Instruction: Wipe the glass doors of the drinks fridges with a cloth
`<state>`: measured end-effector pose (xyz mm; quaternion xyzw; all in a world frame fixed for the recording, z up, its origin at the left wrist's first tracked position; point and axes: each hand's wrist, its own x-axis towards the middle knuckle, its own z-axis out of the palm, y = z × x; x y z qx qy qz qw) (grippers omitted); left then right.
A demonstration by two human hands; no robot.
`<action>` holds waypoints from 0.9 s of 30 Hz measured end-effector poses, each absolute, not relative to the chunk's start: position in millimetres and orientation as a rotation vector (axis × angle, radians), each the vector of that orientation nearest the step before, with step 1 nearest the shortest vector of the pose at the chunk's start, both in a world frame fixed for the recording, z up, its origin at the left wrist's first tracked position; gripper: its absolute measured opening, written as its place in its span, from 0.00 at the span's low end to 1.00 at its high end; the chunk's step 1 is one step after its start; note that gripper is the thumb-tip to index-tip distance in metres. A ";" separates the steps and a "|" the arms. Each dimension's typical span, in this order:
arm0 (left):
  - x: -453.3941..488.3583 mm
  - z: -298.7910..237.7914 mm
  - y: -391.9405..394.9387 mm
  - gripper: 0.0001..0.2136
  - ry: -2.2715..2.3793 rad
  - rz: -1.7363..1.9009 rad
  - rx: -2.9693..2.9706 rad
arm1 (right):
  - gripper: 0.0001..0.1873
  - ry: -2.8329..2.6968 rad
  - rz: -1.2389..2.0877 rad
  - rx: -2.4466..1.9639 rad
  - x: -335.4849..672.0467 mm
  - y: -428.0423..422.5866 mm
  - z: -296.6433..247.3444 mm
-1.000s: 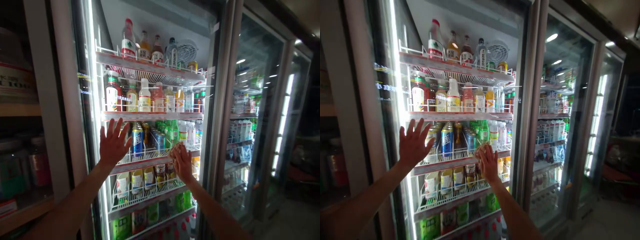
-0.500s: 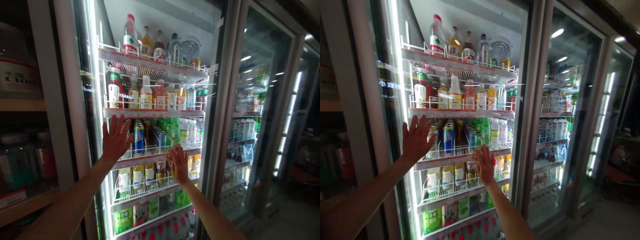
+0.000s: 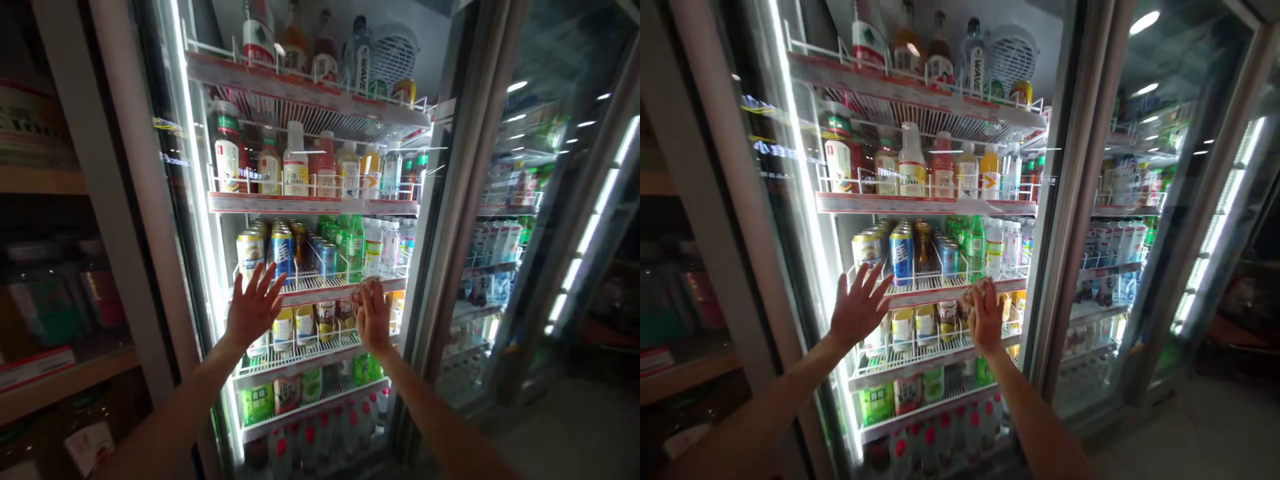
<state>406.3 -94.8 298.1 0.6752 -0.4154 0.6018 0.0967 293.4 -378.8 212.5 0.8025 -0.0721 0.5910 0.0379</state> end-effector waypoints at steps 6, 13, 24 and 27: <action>405.6 297.2 -94.6 0.33 -1.240 1.787 2.004 | 0.29 -0.572 2.017 2.243 277.3 -403.9 233.6; 406.3 297.4 -95.3 0.33 -1.230 1.819 1.985 | 0.26 -0.127 1.855 2.326 309.0 -322.1 244.4; 403.3 296.4 -95.1 0.26 -1.205 1.813 2.037 | 0.28 -0.098 1.917 2.291 307.1 -318.4 267.0; 403.0 296.9 -94.7 0.27 -1.194 1.829 2.020 | 0.24 0.221 1.720 2.308 313.2 -280.2 263.4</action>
